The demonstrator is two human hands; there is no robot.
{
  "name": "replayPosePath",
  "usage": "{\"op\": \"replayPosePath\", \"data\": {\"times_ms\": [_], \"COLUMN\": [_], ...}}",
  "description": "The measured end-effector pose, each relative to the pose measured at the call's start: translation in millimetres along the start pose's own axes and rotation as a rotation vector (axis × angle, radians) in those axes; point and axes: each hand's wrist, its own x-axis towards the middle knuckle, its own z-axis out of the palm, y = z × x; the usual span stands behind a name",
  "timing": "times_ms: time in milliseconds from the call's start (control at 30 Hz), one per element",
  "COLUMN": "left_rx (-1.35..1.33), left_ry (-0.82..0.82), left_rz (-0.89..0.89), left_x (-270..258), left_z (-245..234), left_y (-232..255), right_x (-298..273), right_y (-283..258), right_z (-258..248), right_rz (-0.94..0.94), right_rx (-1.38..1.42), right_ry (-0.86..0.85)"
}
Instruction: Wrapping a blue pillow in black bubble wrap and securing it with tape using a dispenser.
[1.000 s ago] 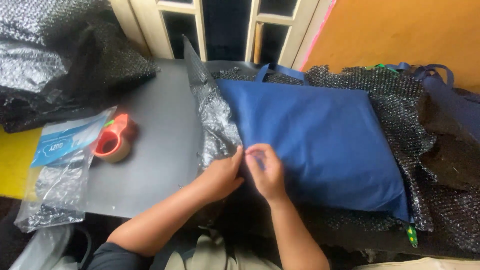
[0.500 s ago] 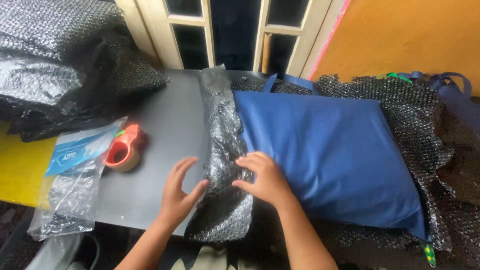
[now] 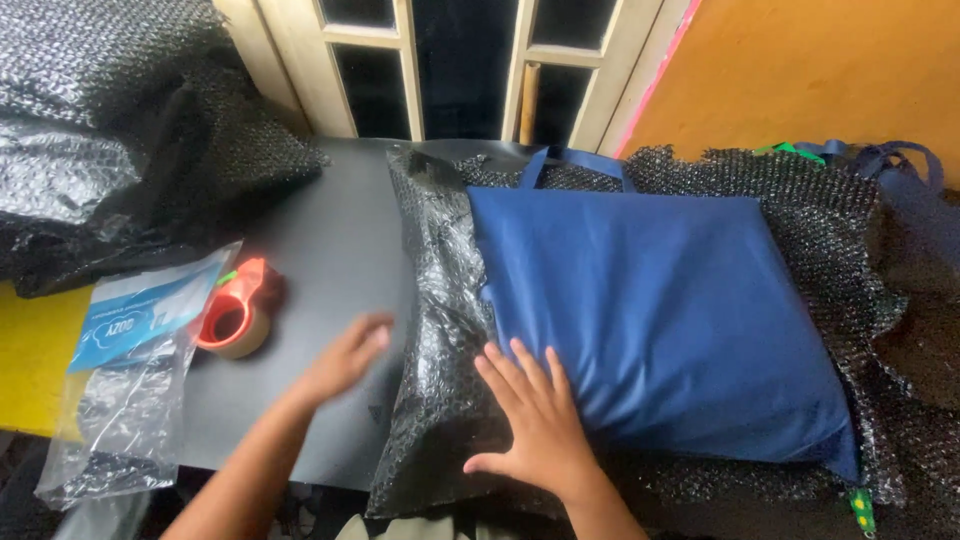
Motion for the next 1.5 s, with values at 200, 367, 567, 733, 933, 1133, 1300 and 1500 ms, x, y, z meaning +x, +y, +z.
{"op": "replayPosePath", "data": {"times_ms": [200, 367, 567, 733, 933, 1133, 1300, 1500], "left_rx": [-0.371, -0.325, -0.127, -0.068, 0.13, 0.217, 0.166, -0.013], "left_ry": [0.157, 0.061, 0.031, 0.044, -0.002, 0.273, 0.131, -0.196], "left_rz": [-0.297, -0.296, -0.404, -0.433, -0.347, -0.125, 0.126, 0.013], "left_x": [131.8, 176.8, 205.4, 219.2, 241.7, 177.6, 28.6, -40.0], "left_z": [-26.9, -14.3, -15.0, -18.1, -15.0, -18.2, -4.5, 34.7], "left_y": [85.3, 158.8, 178.6, 173.8, 165.9, 149.4, 109.7, 138.5], "right_x": [5.4, -24.7, -136.1, -165.8, -134.0, -181.7, -128.5, -82.9], "right_y": [5.1, 39.9, 156.6, 224.8, 228.1, 204.9, 122.6, 35.5], "right_z": [-15.9, -24.9, -26.6, -33.0, -40.9, -10.9, -14.3, 68.2], "right_rz": [0.032, 0.107, 0.604, 1.35, 1.772, 1.407, 0.576, 0.402], "right_rx": [0.547, 0.693, 0.185, 0.405, 0.655, 0.406, 0.088, 0.07], "right_ry": [-0.062, 0.0, 0.153, -0.049, -0.32, -0.078, 0.048, 0.22]}}
